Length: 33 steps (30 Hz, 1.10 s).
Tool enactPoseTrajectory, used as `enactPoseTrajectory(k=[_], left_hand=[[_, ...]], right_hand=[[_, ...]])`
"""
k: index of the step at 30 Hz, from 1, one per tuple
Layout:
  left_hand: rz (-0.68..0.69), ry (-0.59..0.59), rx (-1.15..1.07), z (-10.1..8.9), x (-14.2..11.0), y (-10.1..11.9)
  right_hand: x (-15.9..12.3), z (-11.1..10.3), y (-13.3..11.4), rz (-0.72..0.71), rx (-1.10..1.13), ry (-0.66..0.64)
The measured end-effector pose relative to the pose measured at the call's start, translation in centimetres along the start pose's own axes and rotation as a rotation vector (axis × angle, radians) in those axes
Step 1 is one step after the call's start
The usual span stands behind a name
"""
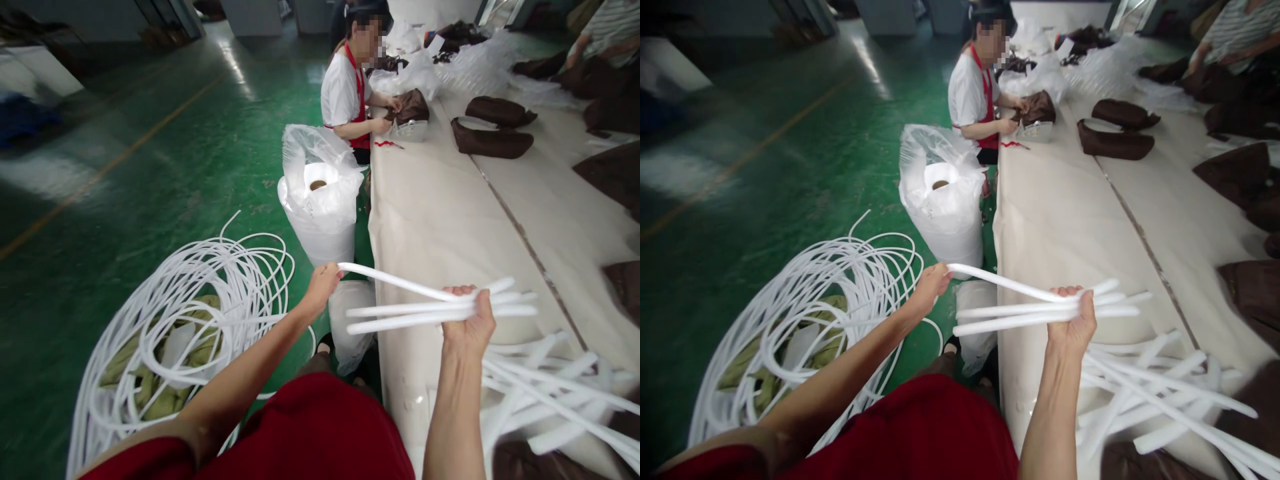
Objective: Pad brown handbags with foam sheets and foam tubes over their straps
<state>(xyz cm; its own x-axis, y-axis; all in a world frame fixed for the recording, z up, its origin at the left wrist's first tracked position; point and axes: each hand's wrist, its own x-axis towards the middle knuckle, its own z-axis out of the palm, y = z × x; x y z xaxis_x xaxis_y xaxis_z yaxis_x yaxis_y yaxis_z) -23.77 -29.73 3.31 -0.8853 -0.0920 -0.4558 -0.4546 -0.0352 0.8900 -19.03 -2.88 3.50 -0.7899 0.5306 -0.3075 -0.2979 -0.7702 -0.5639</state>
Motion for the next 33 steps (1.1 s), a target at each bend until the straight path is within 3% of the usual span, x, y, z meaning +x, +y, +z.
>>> enactPoseTrajectory(k=[2, 5, 8, 10, 13, 16, 18, 24, 33], left_hand=[[0.034, 0.078, -0.090, -0.8, 0.7, 1.2], [0.104, 0.197, -0.217, -4.0, 1.1, 3.6], [0.190, 0.204, -0.308, -6.8, 0.8, 5.8], [0.222, 0.126, -0.333, -7.0, 0.1, 6.5], [0.289, -0.058, -0.309, -5.5, -1.1, 6.9], [0.393, -0.198, -0.262, -4.4, -2.3, 7.4], [0.434, -0.205, -0.255, -4.4, -2.9, 7.9], [0.406, -0.155, -0.266, -5.8, -3.6, 9.1], [0.578, -0.108, -0.129, -6.6, -2.8, 10.3]], right_hand=[[0.0, -0.8, -1.0, -0.024, 0.017, 0.013], [0.8, -1.2, -4.0, -0.185, 0.112, 0.042], [0.4, 0.3, -4.8, -0.276, 0.062, 0.004], [-1.2, 2.5, -2.4, -0.190, -0.069, -0.059], [-4.8, 6.6, 4.4, 0.060, -0.303, -0.154], [-8.0, 9.5, 10.5, 0.282, -0.465, -0.375], [-9.2, 10.5, 12.7, 0.343, -0.516, -0.511], [-9.9, 12.1, 14.4, 0.373, -0.599, -0.660], [-10.9, 14.4, 17.5, 0.381, -0.518, -0.560]])
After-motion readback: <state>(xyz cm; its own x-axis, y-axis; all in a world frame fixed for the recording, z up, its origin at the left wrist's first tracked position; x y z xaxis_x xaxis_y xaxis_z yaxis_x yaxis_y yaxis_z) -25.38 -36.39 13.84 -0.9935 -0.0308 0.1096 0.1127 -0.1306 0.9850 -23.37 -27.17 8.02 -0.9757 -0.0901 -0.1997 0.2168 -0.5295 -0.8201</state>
